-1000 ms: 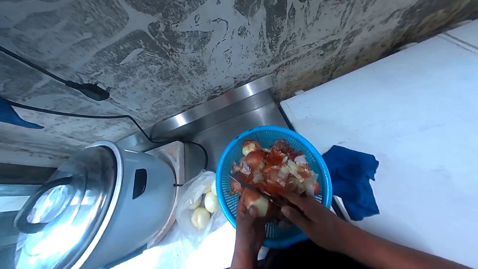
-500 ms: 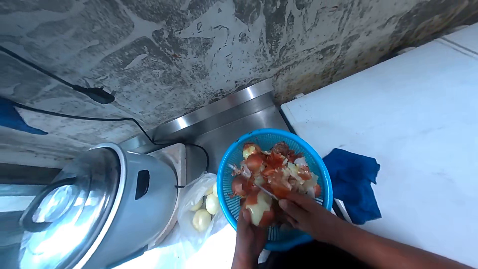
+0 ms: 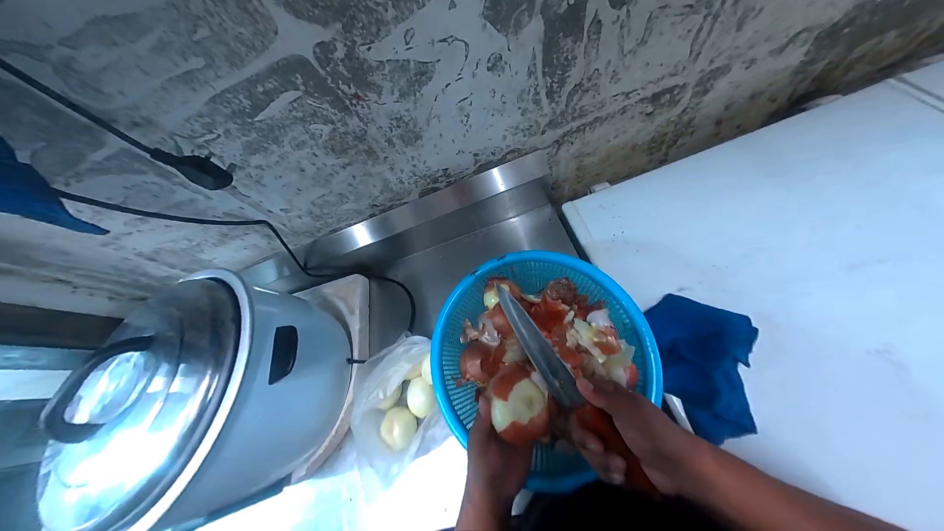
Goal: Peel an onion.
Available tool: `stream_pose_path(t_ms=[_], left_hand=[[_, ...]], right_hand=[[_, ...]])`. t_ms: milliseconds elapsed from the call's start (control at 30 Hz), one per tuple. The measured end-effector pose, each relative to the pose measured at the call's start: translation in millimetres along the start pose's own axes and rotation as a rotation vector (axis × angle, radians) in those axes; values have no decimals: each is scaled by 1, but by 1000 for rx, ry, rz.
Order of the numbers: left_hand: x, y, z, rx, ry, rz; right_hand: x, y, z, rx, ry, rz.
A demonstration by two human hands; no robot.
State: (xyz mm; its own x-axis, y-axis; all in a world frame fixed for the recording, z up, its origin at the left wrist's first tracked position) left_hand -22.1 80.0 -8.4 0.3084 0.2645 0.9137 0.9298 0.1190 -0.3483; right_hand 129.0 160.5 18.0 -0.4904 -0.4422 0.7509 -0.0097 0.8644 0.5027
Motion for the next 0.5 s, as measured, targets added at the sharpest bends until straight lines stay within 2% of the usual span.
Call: stream_pose_path(t_ms=[167,300,500], left_hand=[[-3,-2,-2,20,51,-51],[-4,-1,-3,18,48,-14],[-2,2,1,16,-163,149]], right_hand=[[-6,-4,7,46,-146,63],[-16,5,5,26,-241,-87],[-17,19,-3,-43,-466,-259]])
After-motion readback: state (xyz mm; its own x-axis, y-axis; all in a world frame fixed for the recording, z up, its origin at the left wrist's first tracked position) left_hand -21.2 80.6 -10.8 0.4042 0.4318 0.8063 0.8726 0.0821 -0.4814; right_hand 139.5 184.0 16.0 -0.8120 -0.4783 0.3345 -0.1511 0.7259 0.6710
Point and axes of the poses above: each hand's wrist, its own z-axis towards the middle knuckle, its own x-axis out of the palm, y = z × x, the point moved 5 cm from there along z, towards the middle knuckle, and after that the axes turned 5 degrees about -z, right-handed, at the moved point
